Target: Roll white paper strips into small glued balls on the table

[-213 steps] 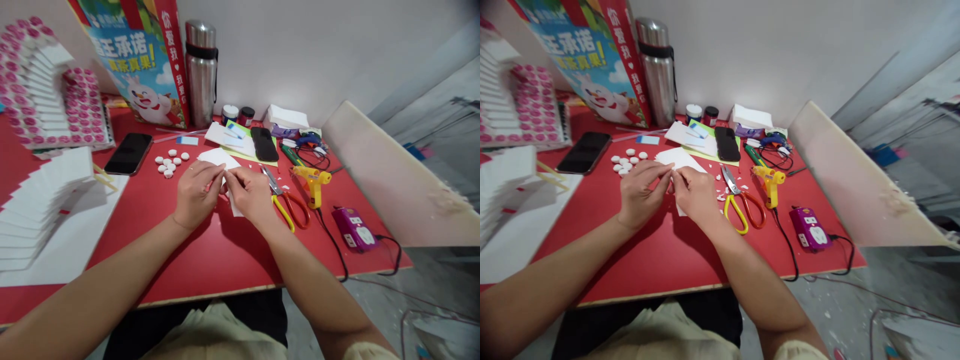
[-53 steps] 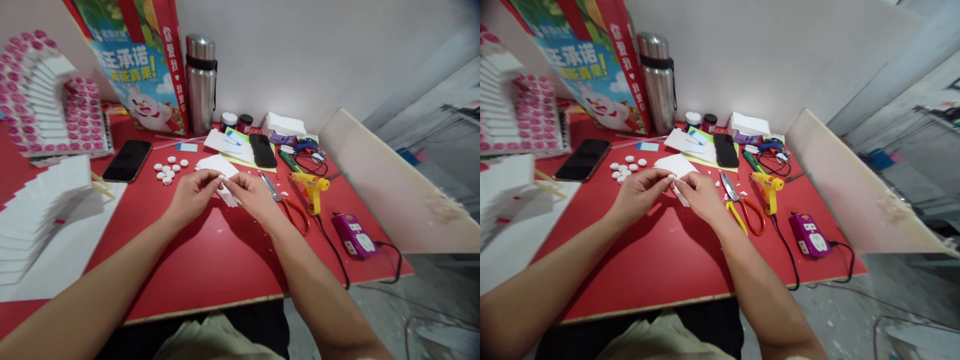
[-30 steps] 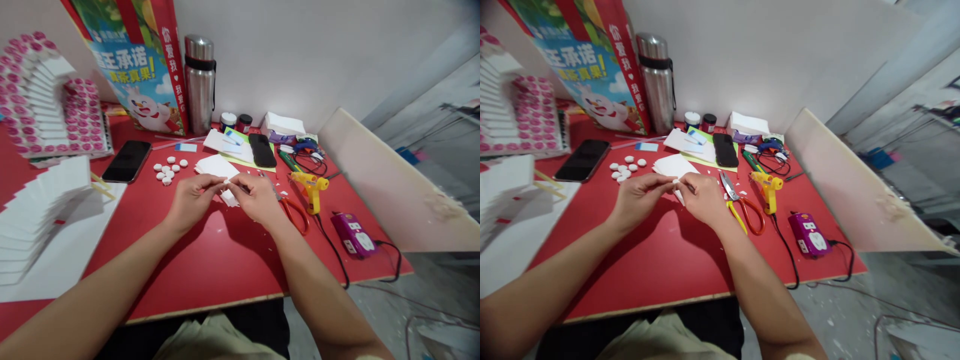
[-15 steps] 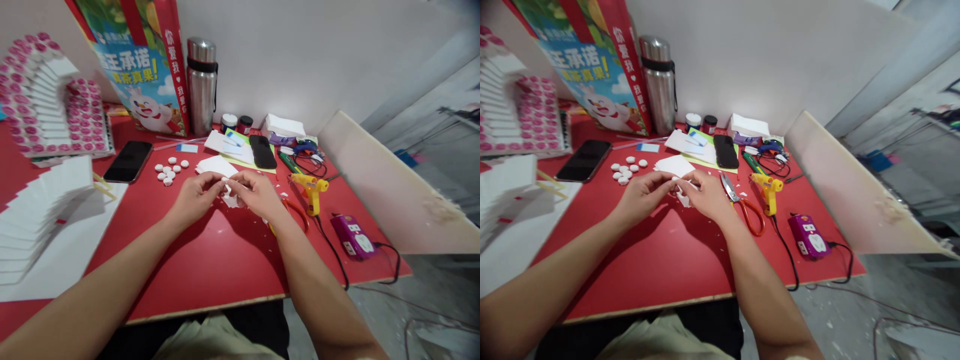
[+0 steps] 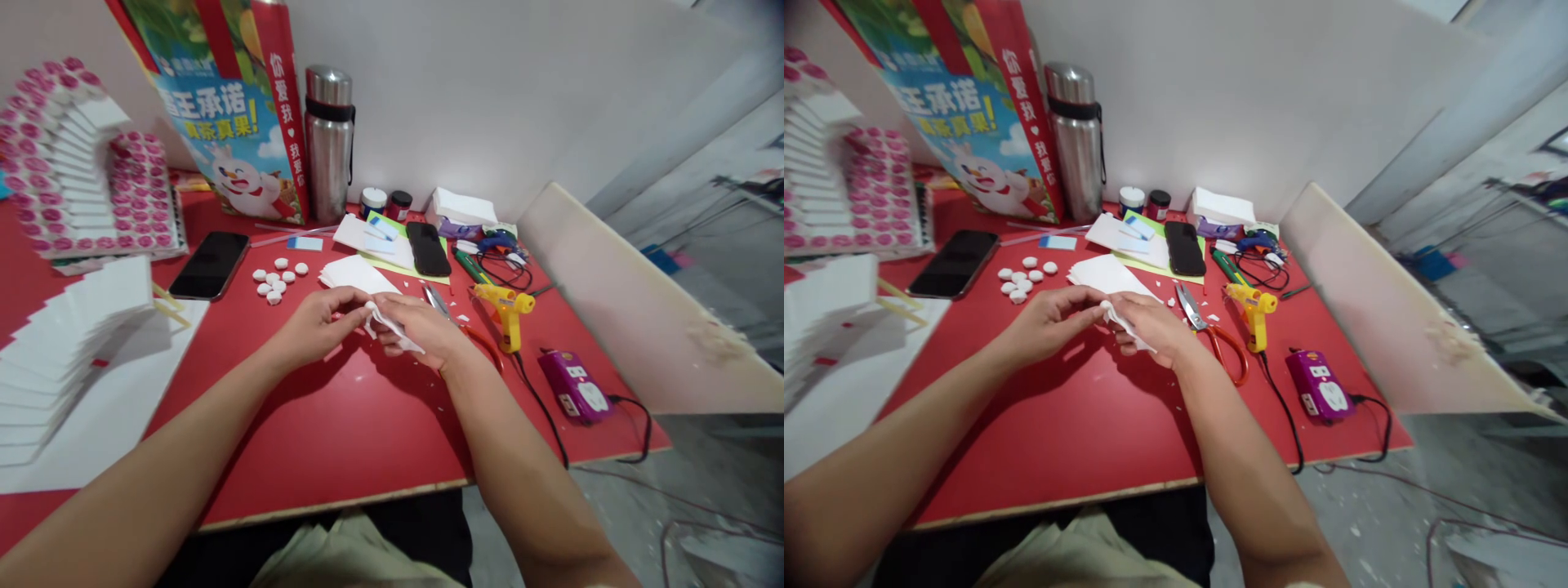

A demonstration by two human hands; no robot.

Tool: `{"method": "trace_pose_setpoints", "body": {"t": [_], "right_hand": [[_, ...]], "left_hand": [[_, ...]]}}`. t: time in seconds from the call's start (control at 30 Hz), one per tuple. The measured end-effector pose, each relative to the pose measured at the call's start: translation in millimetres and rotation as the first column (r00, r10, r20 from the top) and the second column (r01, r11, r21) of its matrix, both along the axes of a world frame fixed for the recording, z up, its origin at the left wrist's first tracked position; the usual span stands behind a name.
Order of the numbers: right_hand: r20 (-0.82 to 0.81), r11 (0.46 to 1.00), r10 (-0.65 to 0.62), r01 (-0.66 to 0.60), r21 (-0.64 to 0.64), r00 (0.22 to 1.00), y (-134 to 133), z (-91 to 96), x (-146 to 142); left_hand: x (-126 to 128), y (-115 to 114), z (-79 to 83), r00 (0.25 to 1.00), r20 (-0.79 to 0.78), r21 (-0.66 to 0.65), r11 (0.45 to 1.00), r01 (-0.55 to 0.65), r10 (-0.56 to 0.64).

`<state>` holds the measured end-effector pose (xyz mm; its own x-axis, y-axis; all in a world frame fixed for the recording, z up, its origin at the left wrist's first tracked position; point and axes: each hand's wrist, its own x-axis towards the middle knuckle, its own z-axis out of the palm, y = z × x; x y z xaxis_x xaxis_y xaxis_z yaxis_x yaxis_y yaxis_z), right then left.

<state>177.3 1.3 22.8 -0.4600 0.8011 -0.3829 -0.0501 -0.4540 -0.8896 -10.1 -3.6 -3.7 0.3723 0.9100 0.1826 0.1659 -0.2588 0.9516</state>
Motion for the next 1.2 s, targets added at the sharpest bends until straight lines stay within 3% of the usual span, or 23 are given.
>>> {"method": "trace_pose_setpoints", "body": {"t": [0.13,0.23,0.33,0.43,0.5,0.67,0.77,0.83,1.0,1.07,1.2], "right_hand": [[0.038,0.999,0.003,-0.004,0.035,0.999,-4.6,5.8,-2.7],[0.13,0.974,0.004,-0.033,0.223,0.992,-4.9,9.1,-2.9],[0.272,0.86,-0.034,-0.111,0.498,0.962,-3.8,10.8,-2.4],[0.391,0.748,-0.071,-0.21,0.629,0.917,-2.5,9.4,-0.5],[0.435,0.746,-0.087,-0.231,0.624,0.896,-2.0,6.9,1.2],[0.411,0.813,-0.074,-0.184,0.552,0.909,-2.6,1.9,2.9],[0.433,0.81,-0.105,-0.176,0.56,0.895,-2.3,0.5,1.9],[0.475,0.777,-0.141,-0.2,0.597,0.869,-1.4,-1.1,1.0],[0.562,0.606,-0.335,-0.284,0.743,0.756,-1.8,-7.0,-4.1],[0.557,0.566,-0.397,-0.283,0.775,0.73,-4.4,-8.0,-7.1],[0.491,0.502,-0.424,-0.253,0.827,0.761,-10.2,-6.1,-10.3]], "left_hand": [[1.0,-0.8,-1.3,0.996,0.084,-0.1,0.995,-0.014,0.022],[3.9,-2.2,-4.2,0.966,0.239,-0.256,0.966,-0.034,0.098],[5.9,-2.0,-6.3,0.929,0.332,-0.318,0.947,-0.052,0.163],[5.4,0.0,-6.2,0.923,0.347,-0.318,0.947,-0.054,0.169],[4.4,1.1,-5.8,0.918,0.358,-0.328,0.943,-0.047,0.17],[4.3,0.5,-6.6,0.896,0.407,-0.342,0.939,-0.029,0.176],[5.5,-0.2,-7.3,0.893,0.411,-0.333,0.942,-0.042,0.184],[6.4,-0.2,-7.5,0.892,0.407,-0.322,0.945,-0.059,0.194],[10.6,-1.4,-7.9,0.894,0.376,-0.312,0.942,-0.126,0.244],[12.6,-3.6,-7.6,0.912,0.315,-0.247,0.95,-0.19,0.264],[14.4,-8.0,-5.9,0.94,0.167,0.032,0.952,-0.306,0.296]]}}
